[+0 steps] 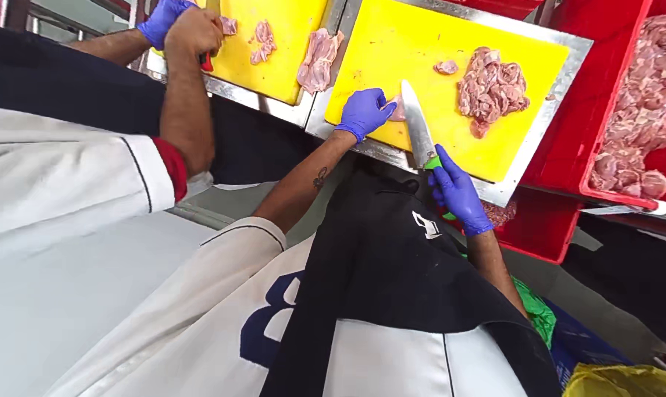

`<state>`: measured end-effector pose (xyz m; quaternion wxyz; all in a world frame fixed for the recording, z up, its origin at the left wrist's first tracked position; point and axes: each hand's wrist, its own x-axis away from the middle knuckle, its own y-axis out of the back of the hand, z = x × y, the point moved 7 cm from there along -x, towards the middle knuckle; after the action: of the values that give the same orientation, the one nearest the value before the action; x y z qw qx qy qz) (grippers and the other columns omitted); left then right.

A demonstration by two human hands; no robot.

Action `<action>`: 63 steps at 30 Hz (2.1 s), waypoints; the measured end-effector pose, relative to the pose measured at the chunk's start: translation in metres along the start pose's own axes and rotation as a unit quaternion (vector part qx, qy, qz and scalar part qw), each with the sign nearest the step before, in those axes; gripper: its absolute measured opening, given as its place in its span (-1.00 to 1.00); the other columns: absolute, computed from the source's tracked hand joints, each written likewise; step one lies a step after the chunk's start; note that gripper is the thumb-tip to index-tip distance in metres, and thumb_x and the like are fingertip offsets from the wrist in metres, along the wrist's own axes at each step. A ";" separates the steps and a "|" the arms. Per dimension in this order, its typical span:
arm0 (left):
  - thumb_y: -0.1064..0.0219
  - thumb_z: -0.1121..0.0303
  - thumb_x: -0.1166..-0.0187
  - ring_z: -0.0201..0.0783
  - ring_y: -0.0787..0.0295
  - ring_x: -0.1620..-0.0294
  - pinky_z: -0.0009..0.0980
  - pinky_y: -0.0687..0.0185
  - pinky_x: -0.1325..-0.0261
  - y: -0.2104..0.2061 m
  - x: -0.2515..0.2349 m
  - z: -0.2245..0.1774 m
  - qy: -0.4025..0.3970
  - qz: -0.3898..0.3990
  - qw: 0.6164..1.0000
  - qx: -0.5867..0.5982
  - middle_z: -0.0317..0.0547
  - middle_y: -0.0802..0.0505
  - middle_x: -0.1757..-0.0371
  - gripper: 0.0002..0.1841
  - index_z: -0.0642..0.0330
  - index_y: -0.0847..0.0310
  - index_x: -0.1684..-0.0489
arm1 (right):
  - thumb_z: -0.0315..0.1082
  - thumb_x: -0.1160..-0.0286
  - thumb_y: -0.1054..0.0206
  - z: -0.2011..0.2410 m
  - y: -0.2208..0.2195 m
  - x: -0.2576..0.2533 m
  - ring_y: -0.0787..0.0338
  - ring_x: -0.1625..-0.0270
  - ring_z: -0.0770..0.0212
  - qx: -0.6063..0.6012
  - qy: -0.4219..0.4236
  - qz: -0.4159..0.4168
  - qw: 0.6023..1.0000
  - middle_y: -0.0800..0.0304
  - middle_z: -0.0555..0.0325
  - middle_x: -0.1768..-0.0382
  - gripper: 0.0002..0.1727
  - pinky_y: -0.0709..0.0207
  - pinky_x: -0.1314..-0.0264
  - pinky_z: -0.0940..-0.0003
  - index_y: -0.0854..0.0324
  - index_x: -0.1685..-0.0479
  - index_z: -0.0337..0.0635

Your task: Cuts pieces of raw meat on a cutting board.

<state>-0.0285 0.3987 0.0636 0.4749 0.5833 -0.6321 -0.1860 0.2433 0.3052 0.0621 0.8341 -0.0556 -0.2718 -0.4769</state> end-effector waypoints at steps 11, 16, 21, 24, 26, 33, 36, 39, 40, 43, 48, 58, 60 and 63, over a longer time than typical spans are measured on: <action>-0.41 0.28 -0.50 -0.09 -0.82 -0.14 -0.16 -0.75 -0.25 0.000 0.008 -0.018 -0.258 -0.083 0.961 0.054 0.04 -0.83 -0.14 -0.73 0.25 -0.77 -0.02 | -0.19 -0.83 0.19 0.079 -0.017 0.047 -0.84 0.25 -0.19 0.476 0.083 -0.062 0.874 -0.81 -0.12 0.25 -0.38 -0.64 0.28 -0.17 -0.12 -0.88 0.11; -0.42 0.25 -0.50 -0.06 -0.81 -0.23 -0.13 -0.69 -0.36 -0.003 0.009 -0.021 -0.264 -0.097 0.960 0.013 0.01 -0.87 -0.12 -0.73 0.20 -0.80 -0.01 | -0.18 -0.83 0.22 0.076 -0.019 0.039 -0.83 0.28 -0.22 0.508 0.030 -0.031 0.860 -0.77 -0.15 0.21 -0.37 -0.63 0.33 -0.19 -0.02 -0.91 0.20; -0.47 0.21 -0.39 -0.02 -0.78 -0.28 -0.12 -0.67 -0.39 -0.003 0.012 -0.024 -0.269 -0.094 0.959 0.001 0.02 -0.86 -0.17 -0.65 0.22 -0.80 -0.04 | -0.25 -0.84 0.09 0.093 -0.048 -0.065 -0.82 0.31 -0.26 0.444 0.095 -0.084 0.887 -0.77 -0.15 0.34 -0.37 -0.63 0.36 -0.24 -0.03 -0.90 0.14; -0.53 0.17 -0.30 0.02 -0.75 -0.31 -0.07 -0.67 -0.39 -0.001 0.003 -0.022 -0.231 -0.077 0.970 -0.019 0.05 -0.82 -0.20 -0.57 0.25 -0.75 -0.06 | -0.28 -0.85 0.09 0.110 -0.048 -0.078 -0.84 0.29 -0.27 0.403 0.123 -0.086 0.903 -0.82 -0.21 0.26 -0.38 -0.63 0.35 -0.28 -0.06 -0.90 0.08; -0.48 0.28 -0.34 0.03 -0.78 -0.27 0.01 -0.70 -0.34 0.014 -0.013 -0.014 -0.146 -0.074 0.986 -0.006 0.09 -0.82 -0.16 -0.59 0.29 -0.68 -0.13 | -0.24 -0.87 0.05 0.108 -0.031 -0.061 -0.81 0.33 -0.17 0.343 0.125 -0.099 0.926 -0.82 -0.16 0.25 -0.38 -0.65 0.31 -0.22 -0.05 -0.91 0.15; -0.41 0.25 -0.52 -0.09 -0.77 -0.29 -0.12 -0.64 -0.46 0.006 -0.030 -0.042 -0.246 -0.017 0.966 0.083 0.05 -0.85 -0.15 -0.68 0.25 -0.77 -0.10 | -0.19 -0.86 0.07 0.086 0.006 0.012 -0.81 0.28 -0.25 0.395 0.034 -0.106 0.912 -0.79 -0.18 0.31 -0.38 -0.61 0.24 -0.30 -0.05 -0.91 0.22; -0.38 0.33 -0.49 -0.03 -0.77 -0.26 -0.10 -0.65 -0.40 -0.009 -0.020 -0.051 -0.282 -0.056 0.957 0.033 0.03 -0.86 -0.09 -0.80 0.20 -0.82 0.08 | -0.15 -0.86 0.14 0.080 -0.005 0.036 -0.83 0.25 -0.27 0.454 0.022 -0.085 0.886 -0.79 -0.18 0.27 -0.39 -0.63 0.26 -0.25 -0.06 -0.91 0.22; -0.36 0.33 -0.49 -0.03 -0.78 -0.22 -0.12 -0.67 -0.35 -0.011 -0.014 -0.047 -0.283 -0.081 0.955 0.027 0.00 -0.87 -0.08 -0.82 0.19 -0.81 0.12 | -0.16 -0.86 0.18 0.075 -0.009 0.047 -0.82 0.28 -0.23 0.465 0.017 -0.072 0.882 -0.77 -0.14 0.26 -0.39 -0.62 0.31 -0.19 -0.07 -0.90 0.20; -0.37 0.33 -0.48 -0.03 -0.79 -0.21 -0.12 -0.67 -0.34 -0.011 -0.013 -0.046 -0.286 -0.090 0.954 0.025 0.01 -0.88 -0.06 -0.82 0.20 -0.82 0.13 | -0.16 -0.86 0.18 0.073 -0.012 0.041 -0.82 0.27 -0.22 0.456 0.015 -0.069 0.887 -0.77 -0.14 0.25 -0.39 -0.63 0.29 -0.19 -0.06 -0.90 0.20; -0.39 0.34 -0.44 -0.01 -0.81 -0.17 -0.13 -0.69 -0.30 -0.012 -0.010 -0.045 -0.301 -0.113 0.947 0.018 0.02 -0.89 -0.04 -0.83 0.21 -0.82 0.17 | -0.21 -0.84 0.10 0.070 -0.027 -0.012 -0.82 0.26 -0.23 0.402 0.021 -0.083 0.912 -0.78 -0.15 0.28 -0.35 -0.65 0.25 -0.24 0.01 -0.92 0.23; -0.40 0.38 -0.48 -0.10 -0.81 -0.20 -0.14 -0.69 -0.38 -0.006 -0.018 -0.042 -0.282 -0.066 0.955 0.066 0.01 -0.88 -0.06 -0.81 0.25 -0.82 0.07 | -0.23 -0.86 0.04 0.088 -0.023 -0.071 -0.79 0.43 -0.25 0.341 0.080 -0.119 0.929 -0.78 -0.18 0.38 -0.37 -0.61 0.45 -0.26 -0.01 -0.91 0.24; -0.48 0.36 -0.39 0.11 -0.68 -0.35 0.09 -0.56 -0.46 -0.025 -0.009 -0.074 -0.301 0.124 0.941 -0.087 0.11 -0.81 -0.19 -0.73 0.23 -0.80 -0.02 | -0.17 -0.88 0.05 0.067 0.052 -0.019 -0.57 0.60 0.16 0.140 0.066 -0.195 0.968 -0.71 0.07 0.32 -0.38 -0.55 0.57 0.12 -0.06 -0.91 0.31; -0.50 0.54 -0.25 0.14 -0.72 -0.24 0.12 -0.65 -0.32 -0.043 0.015 -0.084 -0.352 0.198 0.897 -0.177 0.09 -0.82 -0.08 -0.78 0.17 -0.82 0.15 | -0.17 -0.87 0.05 0.059 0.057 -0.012 -0.59 0.59 0.18 0.120 0.056 -0.207 0.969 -0.72 0.08 0.31 -0.39 -0.58 0.54 0.14 -0.09 -0.90 0.32; -0.56 0.57 -0.19 0.05 -0.81 -0.11 0.12 -0.66 -0.26 -0.019 0.010 -0.104 -0.399 0.295 0.858 -0.132 0.06 -0.89 0.02 -0.70 0.19 -0.85 0.08 | -0.16 -0.87 0.06 0.053 0.060 0.002 -0.60 0.58 0.27 0.090 0.054 -0.223 0.969 -0.75 0.13 0.27 -0.41 -0.58 0.53 0.25 -0.13 -0.89 0.26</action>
<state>0.0685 0.4181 0.1020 0.2872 0.1772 -0.8794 -0.3359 0.2729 0.3547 0.1176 0.7216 0.1074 -0.2737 -0.6268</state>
